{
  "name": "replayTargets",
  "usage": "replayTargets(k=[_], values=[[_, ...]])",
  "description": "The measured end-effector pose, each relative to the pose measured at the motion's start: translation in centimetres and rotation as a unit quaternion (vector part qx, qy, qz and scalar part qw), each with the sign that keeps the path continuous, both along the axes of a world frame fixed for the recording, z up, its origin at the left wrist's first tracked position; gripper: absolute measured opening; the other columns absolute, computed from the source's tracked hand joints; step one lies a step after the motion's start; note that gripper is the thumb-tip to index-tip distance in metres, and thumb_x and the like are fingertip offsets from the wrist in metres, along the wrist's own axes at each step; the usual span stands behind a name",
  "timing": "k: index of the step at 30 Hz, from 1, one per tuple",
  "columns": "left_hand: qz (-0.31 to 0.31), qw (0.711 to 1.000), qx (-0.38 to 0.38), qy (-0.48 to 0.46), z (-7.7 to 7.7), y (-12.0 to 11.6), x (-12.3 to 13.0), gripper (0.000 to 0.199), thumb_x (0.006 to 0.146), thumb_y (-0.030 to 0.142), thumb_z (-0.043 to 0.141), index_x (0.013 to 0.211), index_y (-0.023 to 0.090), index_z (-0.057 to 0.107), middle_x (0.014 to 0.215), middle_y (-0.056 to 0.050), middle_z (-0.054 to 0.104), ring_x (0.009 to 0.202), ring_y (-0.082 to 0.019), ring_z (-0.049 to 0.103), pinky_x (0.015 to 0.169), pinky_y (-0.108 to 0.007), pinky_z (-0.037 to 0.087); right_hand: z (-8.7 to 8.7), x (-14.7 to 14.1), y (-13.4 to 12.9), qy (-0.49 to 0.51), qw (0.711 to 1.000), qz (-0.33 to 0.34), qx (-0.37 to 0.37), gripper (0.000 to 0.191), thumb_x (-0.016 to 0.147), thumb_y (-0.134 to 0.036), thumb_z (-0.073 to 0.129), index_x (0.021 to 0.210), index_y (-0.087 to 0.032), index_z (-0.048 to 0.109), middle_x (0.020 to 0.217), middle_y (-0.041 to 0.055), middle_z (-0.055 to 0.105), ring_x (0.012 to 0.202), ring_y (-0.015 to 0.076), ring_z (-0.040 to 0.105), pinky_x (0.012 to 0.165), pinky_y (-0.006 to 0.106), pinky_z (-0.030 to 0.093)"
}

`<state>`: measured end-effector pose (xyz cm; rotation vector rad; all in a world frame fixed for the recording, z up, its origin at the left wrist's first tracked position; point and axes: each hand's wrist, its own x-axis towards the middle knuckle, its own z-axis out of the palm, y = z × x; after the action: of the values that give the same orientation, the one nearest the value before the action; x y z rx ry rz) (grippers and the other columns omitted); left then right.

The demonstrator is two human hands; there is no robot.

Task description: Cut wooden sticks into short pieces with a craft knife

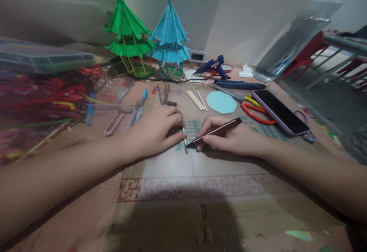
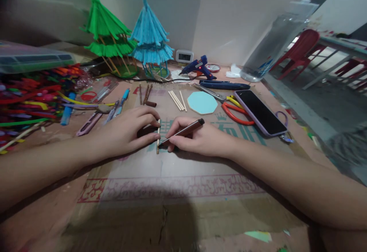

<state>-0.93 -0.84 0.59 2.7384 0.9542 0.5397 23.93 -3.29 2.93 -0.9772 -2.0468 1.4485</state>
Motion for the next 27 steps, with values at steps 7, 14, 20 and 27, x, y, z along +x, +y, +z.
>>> replayTargets(k=[7,14,20,27], values=[[0.000,1.000,-0.004,0.003,0.1,-0.1,0.1,0.025,0.100,0.040,0.051,0.100,0.017,0.062,0.114,-0.013,0.063,0.111,-0.030,0.060,0.095,-0.047,0.049,-0.1,0.0,0.1,0.014,0.999,-0.046,-0.008,0.011,0.090,-0.026,0.066,0.092,-0.018,0.059,0.079,0.0052,0.076,0.053,0.0094,0.059,0.044,0.019,0.045],[-0.035,0.999,0.006,0.019,0.6,-0.4,0.0,0.054,0.086,0.054,0.068,0.122,0.015,0.062,0.130,-0.015,0.061,0.127,-0.035,0.054,0.108,-0.051,0.043,-0.5,1.1,1.1,0.070,0.990,-0.120,0.026,0.013,0.095,-0.032,0.062,0.092,-0.020,0.059,0.074,0.0036,0.075,0.050,0.0102,0.057,0.045,0.022,0.047],[0.017,0.999,-0.038,0.019,0.7,-1.3,0.5,0.054,0.086,0.046,0.070,0.128,0.014,0.057,0.135,-0.016,0.060,0.131,-0.033,0.053,0.112,-0.049,0.043,1.8,1.3,1.1,0.066,0.987,-0.132,0.063,0.008,0.091,-0.025,0.065,0.087,-0.020,0.060,0.072,0.0029,0.074,0.051,0.0106,0.058,0.045,0.022,0.048],[0.065,0.996,-0.064,0.024,1.3,-2.7,1.5,0.072,0.081,0.051,0.074,0.139,0.016,0.048,0.143,-0.018,0.057,0.134,-0.036,0.053,0.112,-0.054,0.044,3.6,2.9,1.0,0.099,0.984,-0.109,0.102,0.005,0.094,-0.023,0.062,0.093,-0.018,0.064,0.074,0.0043,0.075,0.054,0.0108,0.059,0.048,0.023,0.047]])
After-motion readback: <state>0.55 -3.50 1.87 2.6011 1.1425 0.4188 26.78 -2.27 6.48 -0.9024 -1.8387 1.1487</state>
